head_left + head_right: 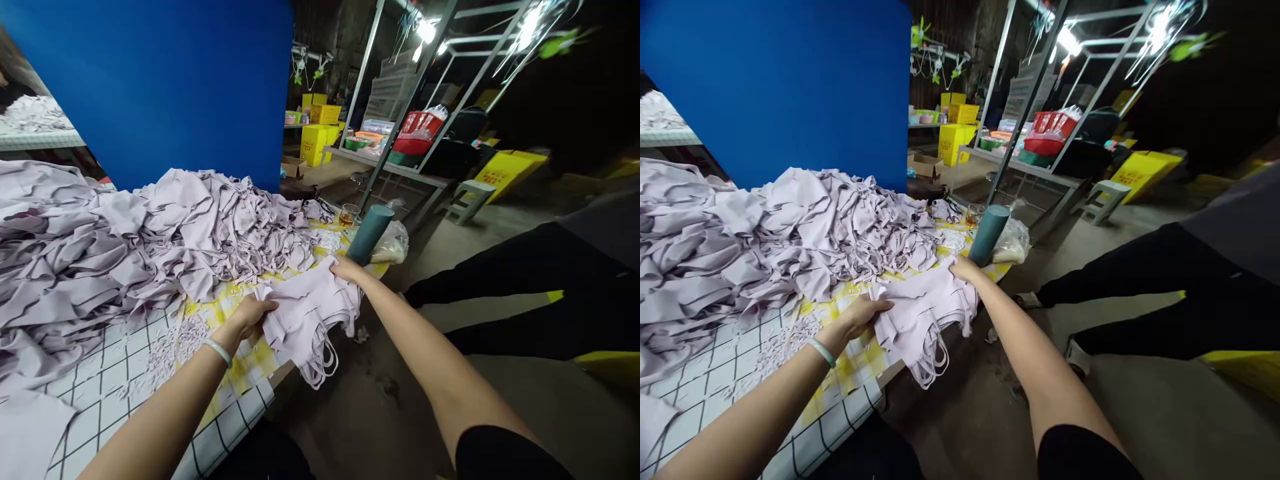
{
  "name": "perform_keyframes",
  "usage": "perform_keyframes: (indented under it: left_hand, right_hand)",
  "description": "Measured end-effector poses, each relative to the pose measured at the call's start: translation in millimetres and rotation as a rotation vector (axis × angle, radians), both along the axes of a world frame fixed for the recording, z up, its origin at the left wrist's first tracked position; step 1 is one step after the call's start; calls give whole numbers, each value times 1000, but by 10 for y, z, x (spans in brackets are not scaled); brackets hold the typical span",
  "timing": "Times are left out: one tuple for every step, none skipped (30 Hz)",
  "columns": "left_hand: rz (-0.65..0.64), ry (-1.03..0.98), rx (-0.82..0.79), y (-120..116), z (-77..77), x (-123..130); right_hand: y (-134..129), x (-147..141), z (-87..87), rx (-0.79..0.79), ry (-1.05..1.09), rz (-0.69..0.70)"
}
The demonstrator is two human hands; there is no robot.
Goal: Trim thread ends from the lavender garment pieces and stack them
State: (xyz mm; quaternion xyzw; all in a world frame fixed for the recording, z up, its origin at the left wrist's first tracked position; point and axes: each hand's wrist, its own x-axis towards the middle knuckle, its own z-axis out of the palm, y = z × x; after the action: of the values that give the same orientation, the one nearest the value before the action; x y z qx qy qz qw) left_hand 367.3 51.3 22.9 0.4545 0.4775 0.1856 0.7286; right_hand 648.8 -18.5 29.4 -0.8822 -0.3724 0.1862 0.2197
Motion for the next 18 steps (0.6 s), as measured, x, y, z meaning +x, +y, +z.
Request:
perform_keyframes:
  left_hand:
    - [-9, 8, 8, 11, -8, 19]
    - [-15, 12, 19, 12, -15, 44]
    - [-19, 15, 35, 10, -20, 73]
    - [-21, 23, 57, 9, -26, 100]
    - [-20, 35, 84, 10, -31, 121]
    - [-13, 46, 105, 11, -36, 134]
    - [1, 67, 164, 9, -40, 138]
    - [6, 109, 285, 1, -42, 134]
    - [-16, 168, 475, -18, -43, 126]
    - [-84, 230, 721, -47, -42, 119]
    - [-210, 282, 989, -85, -40, 117]
    - [-383, 316, 1235, -129, -38, 124]
    - [-570, 333, 1417, -173, -35, 140]
    - [-729, 339, 1511, -212, -34, 162]
    - [-831, 356, 1554, -241, -34, 187]
    - [-874, 395, 1569, -257, -38, 207]
    - [-871, 448, 1573, -258, -45, 219]
    - [-841, 498, 1575, -247, -58, 219]
  right_hand:
    - [69, 20, -60, -30, -41, -11]
    - [114, 45, -103, -56, -82, -22]
    - [142, 71, -135, -81, -122, -31]
    - [158, 96, -157, -101, -161, -38]
    - [164, 116, -172, -119, -198, -39]
    - [164, 128, -183, -134, -231, -34]
    - [156, 131, -189, -143, -261, -24]
    - [140, 123, -190, -145, -289, -7]
    - [115, 105, -185, -139, -318, 14]
    - [79, 77, -172, -122, -351, 40]
    - [34, 44, -154, -95, -388, 67]
    - [-20, 7, -133, -61, -427, 93]
    - [-81, -29, -112, -24, -464, 120]
    - [-144, -63, -95, 11, -494, 149]
    - [-208, -90, -88, 40, -514, 184]
    - [-267, -109, -92, 59, -520, 223]
    - [-320, -119, -110, 66, -515, 266]
    - [-364, -119, -140, 66, -505, 306]
